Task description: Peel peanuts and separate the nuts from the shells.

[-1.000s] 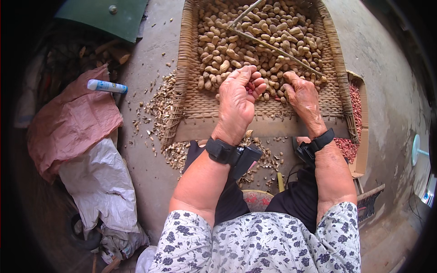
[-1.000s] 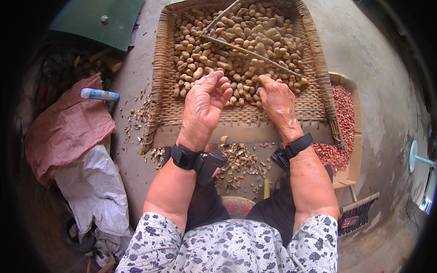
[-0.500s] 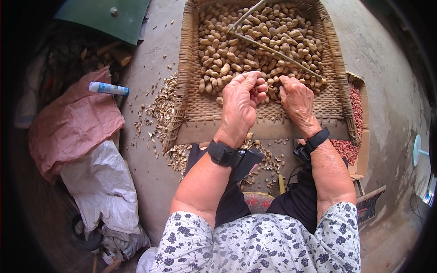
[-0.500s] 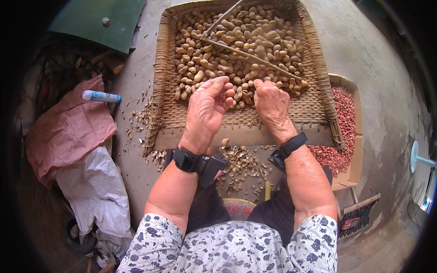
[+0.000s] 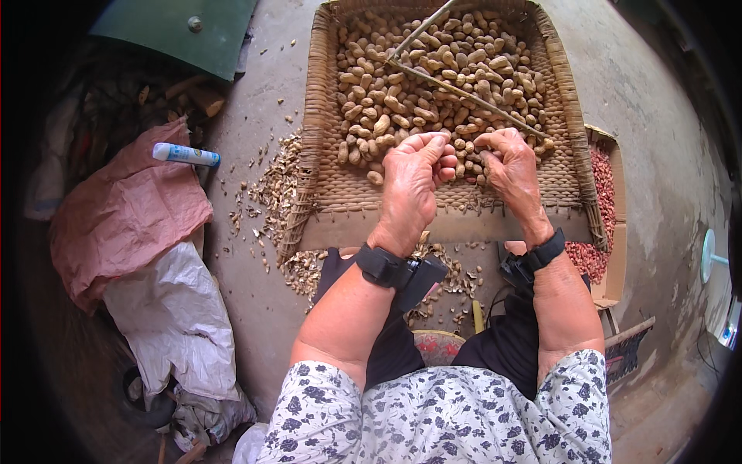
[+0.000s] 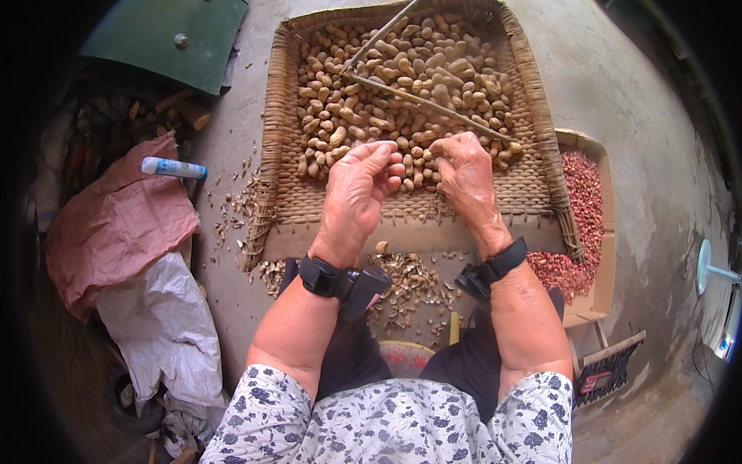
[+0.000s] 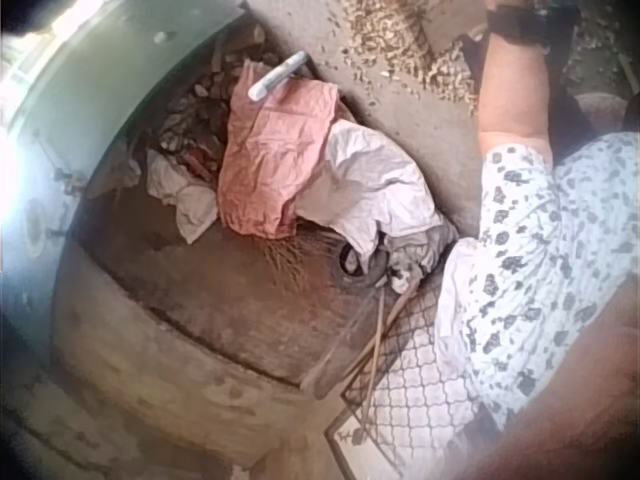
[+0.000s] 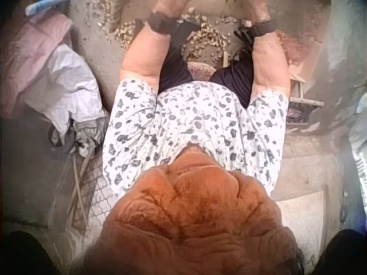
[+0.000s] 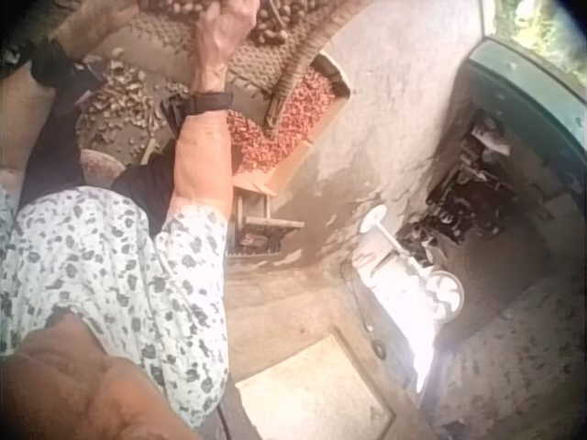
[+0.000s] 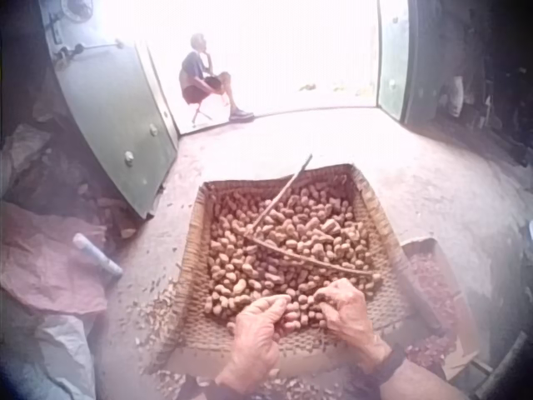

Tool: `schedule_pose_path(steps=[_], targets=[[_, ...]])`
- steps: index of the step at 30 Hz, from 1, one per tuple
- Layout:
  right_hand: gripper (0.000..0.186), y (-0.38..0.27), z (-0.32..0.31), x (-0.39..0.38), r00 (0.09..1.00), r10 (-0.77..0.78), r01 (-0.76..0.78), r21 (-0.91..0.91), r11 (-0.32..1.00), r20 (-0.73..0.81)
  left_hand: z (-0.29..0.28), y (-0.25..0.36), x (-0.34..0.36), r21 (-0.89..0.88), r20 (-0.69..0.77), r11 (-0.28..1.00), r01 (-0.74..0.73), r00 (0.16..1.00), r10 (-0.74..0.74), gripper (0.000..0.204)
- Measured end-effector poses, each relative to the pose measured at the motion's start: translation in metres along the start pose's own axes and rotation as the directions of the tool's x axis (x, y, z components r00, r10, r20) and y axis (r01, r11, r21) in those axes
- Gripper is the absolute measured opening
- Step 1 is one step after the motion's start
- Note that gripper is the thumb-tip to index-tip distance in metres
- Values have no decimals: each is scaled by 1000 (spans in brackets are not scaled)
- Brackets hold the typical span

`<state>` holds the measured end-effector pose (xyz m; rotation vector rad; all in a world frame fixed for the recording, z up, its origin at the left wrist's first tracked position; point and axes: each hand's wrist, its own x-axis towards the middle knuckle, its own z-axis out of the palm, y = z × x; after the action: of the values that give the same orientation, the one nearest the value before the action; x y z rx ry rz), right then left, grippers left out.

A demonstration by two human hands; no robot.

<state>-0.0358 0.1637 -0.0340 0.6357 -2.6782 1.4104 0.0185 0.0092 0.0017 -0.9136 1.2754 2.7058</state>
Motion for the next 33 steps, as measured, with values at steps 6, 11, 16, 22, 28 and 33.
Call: schedule_pose_path(steps=[6, 11, 16, 22, 28, 33], targets=[[19, -37, -16, -2, 982, 141, -174, 316, 933, 124, 5, -6, 0, 179, 92, 982, -58, 995, 42, 18], [18, -41, -18, -4, 981, 143, -187, 458, 869, 131, 10, -5, -7, 217, 185, 972, -90, 981, 49, 17], [18, -39, -16, -10, 927, 345, -344, 699, 627, 147, 15, -6, -9, 166, 219, 982, -94, 974, 57, 17], [19, -44, -18, -8, 939, 313, -327, 658, 679, 143, 16, -10, -6, 126, 158, 990, -64, 986, 43, 20], [18, -46, -17, -7, 972, 225, -228, 483, 846, 66, 14, -13, -7, 93, 166, 994, -63, 985, 47, 19], [17, -45, -13, -6, 955, 269, -290, 562, 775, 122, 14, -15, -12, 101, 128, 986, -131, 985, 118, 17]])
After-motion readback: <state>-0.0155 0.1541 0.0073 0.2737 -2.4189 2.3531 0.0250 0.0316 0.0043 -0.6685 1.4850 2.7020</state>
